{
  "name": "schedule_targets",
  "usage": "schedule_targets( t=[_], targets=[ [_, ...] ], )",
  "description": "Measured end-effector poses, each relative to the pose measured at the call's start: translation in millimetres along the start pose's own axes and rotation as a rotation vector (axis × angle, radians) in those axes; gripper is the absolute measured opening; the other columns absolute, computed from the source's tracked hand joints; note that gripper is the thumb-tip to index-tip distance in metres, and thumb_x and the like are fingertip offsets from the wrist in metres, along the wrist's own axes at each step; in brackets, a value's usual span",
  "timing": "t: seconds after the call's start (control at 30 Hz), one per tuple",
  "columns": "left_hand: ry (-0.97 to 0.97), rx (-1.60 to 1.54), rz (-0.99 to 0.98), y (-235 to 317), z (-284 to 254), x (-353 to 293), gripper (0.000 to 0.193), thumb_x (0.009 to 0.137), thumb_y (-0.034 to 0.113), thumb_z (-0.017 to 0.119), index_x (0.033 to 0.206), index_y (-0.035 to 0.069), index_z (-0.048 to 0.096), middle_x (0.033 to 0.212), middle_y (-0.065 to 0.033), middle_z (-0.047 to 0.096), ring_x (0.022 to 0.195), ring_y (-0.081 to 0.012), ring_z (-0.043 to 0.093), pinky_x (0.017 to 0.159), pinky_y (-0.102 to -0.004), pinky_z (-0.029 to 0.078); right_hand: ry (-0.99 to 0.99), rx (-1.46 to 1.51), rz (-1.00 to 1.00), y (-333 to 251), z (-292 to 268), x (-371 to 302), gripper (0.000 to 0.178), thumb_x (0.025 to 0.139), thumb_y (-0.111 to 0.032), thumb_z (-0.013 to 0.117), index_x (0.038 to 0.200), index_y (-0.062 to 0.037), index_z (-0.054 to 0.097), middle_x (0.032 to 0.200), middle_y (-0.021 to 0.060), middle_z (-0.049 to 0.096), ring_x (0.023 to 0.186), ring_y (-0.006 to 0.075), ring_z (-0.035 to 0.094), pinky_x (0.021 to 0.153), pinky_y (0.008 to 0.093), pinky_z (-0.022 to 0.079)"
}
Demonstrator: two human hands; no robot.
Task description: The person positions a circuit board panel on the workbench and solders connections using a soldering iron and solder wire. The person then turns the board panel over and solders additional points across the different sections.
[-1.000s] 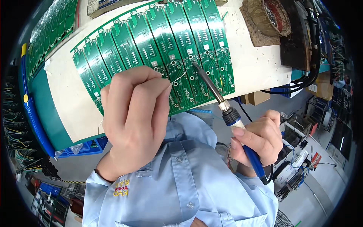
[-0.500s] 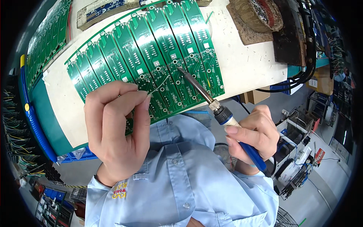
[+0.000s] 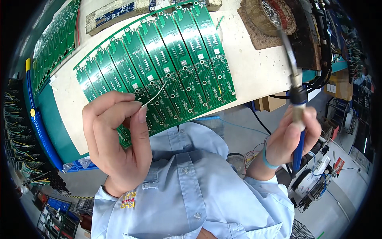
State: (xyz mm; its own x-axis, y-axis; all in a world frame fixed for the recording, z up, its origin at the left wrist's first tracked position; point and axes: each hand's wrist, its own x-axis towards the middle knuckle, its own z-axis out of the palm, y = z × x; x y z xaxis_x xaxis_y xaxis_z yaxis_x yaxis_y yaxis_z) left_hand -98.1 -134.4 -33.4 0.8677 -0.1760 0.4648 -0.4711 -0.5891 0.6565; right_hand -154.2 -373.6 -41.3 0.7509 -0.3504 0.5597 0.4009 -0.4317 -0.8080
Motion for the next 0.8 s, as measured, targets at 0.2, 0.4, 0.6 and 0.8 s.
schedule_targets(
  t=[0.2,0.4,0.6,0.8],
  targets=[
    [-0.031,0.044,0.023,-0.5,-1.1,0.0,0.016,0.070,-0.008,0.062,0.084,0.000,0.058,0.093,-0.0119,0.056,0.073,-0.0183,0.050,0.058,-0.0251,0.042,0.175,-0.401,0.012,22.4,19.6,13.4,0.029,0.079,-0.006,0.058,0.108,-0.0064,0.058,0.091,0.0074,0.057,0.068,0.0142,0.049,0.067,0.0216,0.040],
    [-0.049,0.101,0.008,-4.2,-5.5,-4.6,0.017,0.068,-0.006,0.065,0.083,0.001,0.059,0.093,-0.0101,0.057,0.075,-0.0195,0.052,0.066,-0.0274,0.043,0.188,-0.312,0.169,17.4,23.3,14.1,0.025,0.081,-0.010,0.057,0.106,-0.0059,0.058,0.090,0.0078,0.057,0.068,0.0139,0.048,0.070,0.0249,0.038],
    [-0.088,0.060,-0.029,1.7,5.8,-0.5,0.019,0.068,-0.005,0.065,0.083,0.004,0.060,0.092,-0.0067,0.058,0.074,-0.0185,0.051,0.073,-0.0275,0.039,0.048,0.204,0.130,11.6,-5.8,5.5,0.020,0.073,-0.012,0.064,0.091,-0.0057,0.059,0.073,0.0058,0.058,0.057,0.0128,0.048,0.064,0.0246,0.038],
    [-0.117,0.075,-0.013,12.2,30.6,7.3,0.019,0.067,-0.004,0.066,0.083,0.005,0.060,0.091,-0.0050,0.058,0.075,-0.0179,0.050,0.075,-0.0271,0.036,-0.162,-0.029,-0.125,1.7,-3.4,-2.7,0.014,0.070,-0.016,0.064,0.081,-0.0081,0.060,0.063,0.0038,0.055,0.054,0.0117,0.044,0.062,0.0272,0.035]
  ],
)
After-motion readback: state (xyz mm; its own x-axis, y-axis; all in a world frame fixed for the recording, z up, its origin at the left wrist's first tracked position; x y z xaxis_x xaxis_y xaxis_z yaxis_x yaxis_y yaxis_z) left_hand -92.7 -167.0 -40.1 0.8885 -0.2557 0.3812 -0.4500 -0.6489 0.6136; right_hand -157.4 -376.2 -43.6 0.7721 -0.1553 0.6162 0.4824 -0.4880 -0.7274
